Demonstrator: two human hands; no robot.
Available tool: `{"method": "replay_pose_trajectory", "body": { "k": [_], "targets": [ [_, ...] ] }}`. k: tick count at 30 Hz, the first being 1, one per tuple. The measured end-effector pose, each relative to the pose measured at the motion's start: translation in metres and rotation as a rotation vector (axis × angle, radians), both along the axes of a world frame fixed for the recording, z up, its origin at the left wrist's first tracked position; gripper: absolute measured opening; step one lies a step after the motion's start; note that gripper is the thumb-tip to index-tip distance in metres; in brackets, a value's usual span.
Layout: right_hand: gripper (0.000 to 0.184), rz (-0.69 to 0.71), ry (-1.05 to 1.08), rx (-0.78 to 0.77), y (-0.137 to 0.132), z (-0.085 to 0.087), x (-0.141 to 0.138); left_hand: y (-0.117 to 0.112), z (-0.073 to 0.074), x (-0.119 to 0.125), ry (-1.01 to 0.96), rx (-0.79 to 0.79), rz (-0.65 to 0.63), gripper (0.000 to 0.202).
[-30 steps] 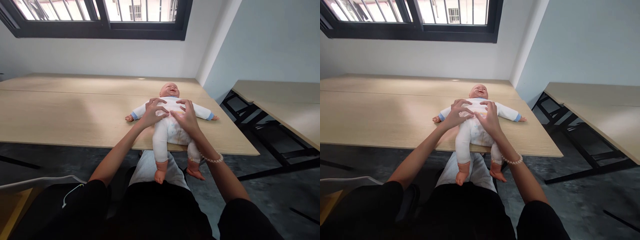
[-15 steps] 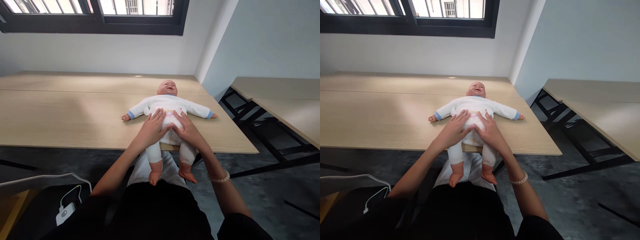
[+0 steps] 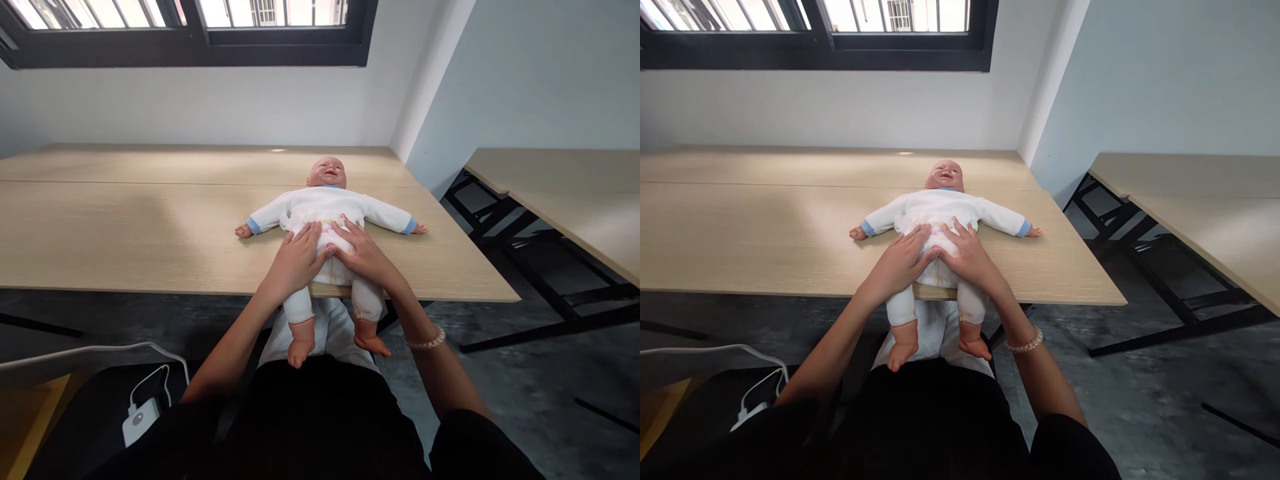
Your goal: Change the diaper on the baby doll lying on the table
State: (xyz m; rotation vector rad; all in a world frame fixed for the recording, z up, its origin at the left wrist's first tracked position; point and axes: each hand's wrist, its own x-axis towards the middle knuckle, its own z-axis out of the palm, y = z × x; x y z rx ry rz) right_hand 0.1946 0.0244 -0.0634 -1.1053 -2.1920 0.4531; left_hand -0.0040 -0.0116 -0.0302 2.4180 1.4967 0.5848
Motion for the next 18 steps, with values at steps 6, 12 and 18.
{"method": "replay_pose_trajectory", "body": {
  "k": [6,12,18],
  "targets": [
    [0.075,-0.023,0.029,0.0,0.0,-0.002,-0.004,0.008,0.003,-0.005,-0.15,-0.084,-0.042,0.071],
    [0.068,-0.301,0.665,-0.134,-0.001,-0.004,0.007,0.015,-0.01,-0.021,-1.089,-0.134,0.044,0.053],
    [0.025,-0.427,1.26,-0.613,0.022,-0.002,0.02,0.038,-0.012,-0.04,-1.645,-0.534,0.4,0.02]
  ]
}}
